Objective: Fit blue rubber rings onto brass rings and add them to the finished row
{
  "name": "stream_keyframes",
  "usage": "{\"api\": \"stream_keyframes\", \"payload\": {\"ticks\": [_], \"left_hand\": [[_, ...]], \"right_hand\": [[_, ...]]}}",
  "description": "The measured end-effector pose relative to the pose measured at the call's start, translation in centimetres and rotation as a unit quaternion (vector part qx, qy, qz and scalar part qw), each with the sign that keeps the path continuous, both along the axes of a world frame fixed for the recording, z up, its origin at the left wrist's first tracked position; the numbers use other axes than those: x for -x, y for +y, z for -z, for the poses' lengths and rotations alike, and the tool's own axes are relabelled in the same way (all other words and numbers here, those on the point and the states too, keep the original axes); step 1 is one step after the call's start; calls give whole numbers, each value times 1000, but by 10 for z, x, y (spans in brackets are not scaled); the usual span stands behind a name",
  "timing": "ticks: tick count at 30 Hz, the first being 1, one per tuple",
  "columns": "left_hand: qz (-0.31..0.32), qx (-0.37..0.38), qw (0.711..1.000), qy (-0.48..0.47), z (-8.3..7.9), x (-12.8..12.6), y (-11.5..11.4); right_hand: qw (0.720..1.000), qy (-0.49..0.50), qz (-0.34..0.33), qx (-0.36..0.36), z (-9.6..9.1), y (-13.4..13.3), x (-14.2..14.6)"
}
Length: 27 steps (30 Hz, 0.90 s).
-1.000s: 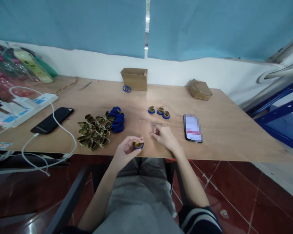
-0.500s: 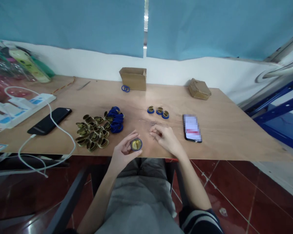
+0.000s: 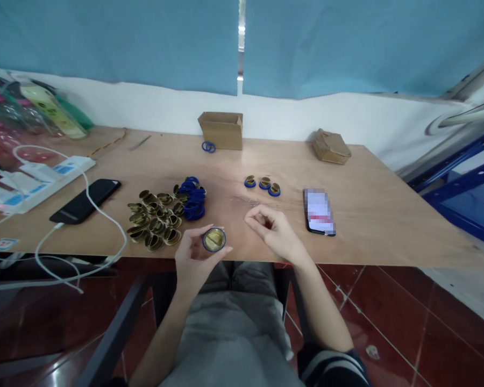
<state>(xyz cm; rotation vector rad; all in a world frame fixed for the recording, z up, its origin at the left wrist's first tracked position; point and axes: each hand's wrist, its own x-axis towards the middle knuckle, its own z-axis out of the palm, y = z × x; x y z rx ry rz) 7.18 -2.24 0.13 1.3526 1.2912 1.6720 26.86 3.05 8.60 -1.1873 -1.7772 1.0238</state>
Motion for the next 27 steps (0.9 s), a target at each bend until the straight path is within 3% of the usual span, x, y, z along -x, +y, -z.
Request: {"api": "stream_keyframes", "payload": {"ticks": [5,11,18,27], "left_hand": [[-24,-61,993,99,9,3,1],[-19,-109,987,118,7,1,7],[-2,-122,986,116,9,1,5],[16,-131,979,156,2,1,3]], "right_hand": [[978,120,-92,142,3,-4,9],[927,211,-168,261,18,0,19],[911,200,-247,263,26,5,25],[901,196,-261,285,34,9,22]]}}
